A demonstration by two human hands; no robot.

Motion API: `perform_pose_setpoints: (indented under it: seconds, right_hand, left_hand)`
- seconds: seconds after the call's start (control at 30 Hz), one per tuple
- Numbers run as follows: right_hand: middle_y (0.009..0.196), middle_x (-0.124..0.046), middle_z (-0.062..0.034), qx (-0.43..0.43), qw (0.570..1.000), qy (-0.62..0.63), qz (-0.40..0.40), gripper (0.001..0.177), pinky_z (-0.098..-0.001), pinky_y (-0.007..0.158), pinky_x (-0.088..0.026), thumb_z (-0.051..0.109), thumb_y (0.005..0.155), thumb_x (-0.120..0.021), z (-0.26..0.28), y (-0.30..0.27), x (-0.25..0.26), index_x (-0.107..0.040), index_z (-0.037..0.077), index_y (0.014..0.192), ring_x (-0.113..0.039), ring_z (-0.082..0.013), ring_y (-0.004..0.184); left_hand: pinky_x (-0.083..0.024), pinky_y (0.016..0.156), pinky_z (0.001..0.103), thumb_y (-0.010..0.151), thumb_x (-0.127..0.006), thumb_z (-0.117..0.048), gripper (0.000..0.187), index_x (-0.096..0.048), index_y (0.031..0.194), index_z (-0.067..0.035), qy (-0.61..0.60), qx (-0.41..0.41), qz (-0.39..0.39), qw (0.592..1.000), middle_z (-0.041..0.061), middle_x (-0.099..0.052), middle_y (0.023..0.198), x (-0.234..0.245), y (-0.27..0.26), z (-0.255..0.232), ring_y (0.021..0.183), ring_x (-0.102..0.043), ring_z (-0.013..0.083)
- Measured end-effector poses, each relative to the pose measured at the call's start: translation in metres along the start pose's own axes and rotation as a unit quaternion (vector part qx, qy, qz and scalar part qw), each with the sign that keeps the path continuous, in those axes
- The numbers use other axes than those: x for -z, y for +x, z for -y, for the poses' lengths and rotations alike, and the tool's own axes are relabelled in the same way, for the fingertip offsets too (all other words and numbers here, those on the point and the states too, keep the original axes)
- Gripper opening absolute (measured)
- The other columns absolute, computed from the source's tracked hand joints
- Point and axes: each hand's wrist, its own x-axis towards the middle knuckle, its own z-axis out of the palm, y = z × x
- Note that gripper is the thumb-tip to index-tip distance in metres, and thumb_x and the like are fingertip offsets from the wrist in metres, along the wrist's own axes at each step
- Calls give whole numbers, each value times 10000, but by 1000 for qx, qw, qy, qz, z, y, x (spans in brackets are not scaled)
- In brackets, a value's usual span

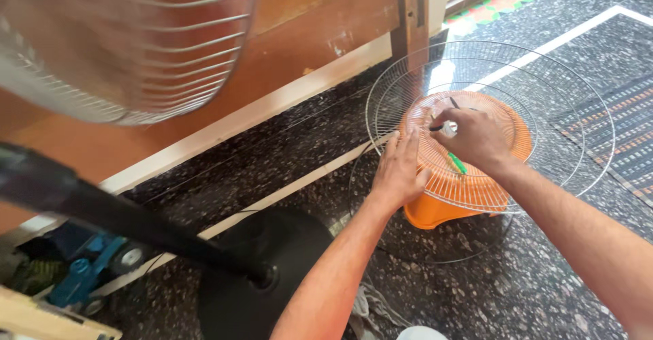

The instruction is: The person attaches the front grill to a standing fan, secures it with a screw, and then tightens a knob on the fan stand.

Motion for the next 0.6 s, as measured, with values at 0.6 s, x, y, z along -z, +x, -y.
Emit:
perform_pose_setpoints:
  seconds: [0.6]
  right_hand:
    - [1028,-765,-72,-98,989,-72,83,197,-431,883,-570,181,800,-792,-98,15,-62,-787,235,989,-730,-289,956]
  left_hand:
    - [-255,1227,503,841,-694,-147,650,-488,1446,-26,149,22,103,983,237,-410,1571,-100,48,41,1477,-348,398]
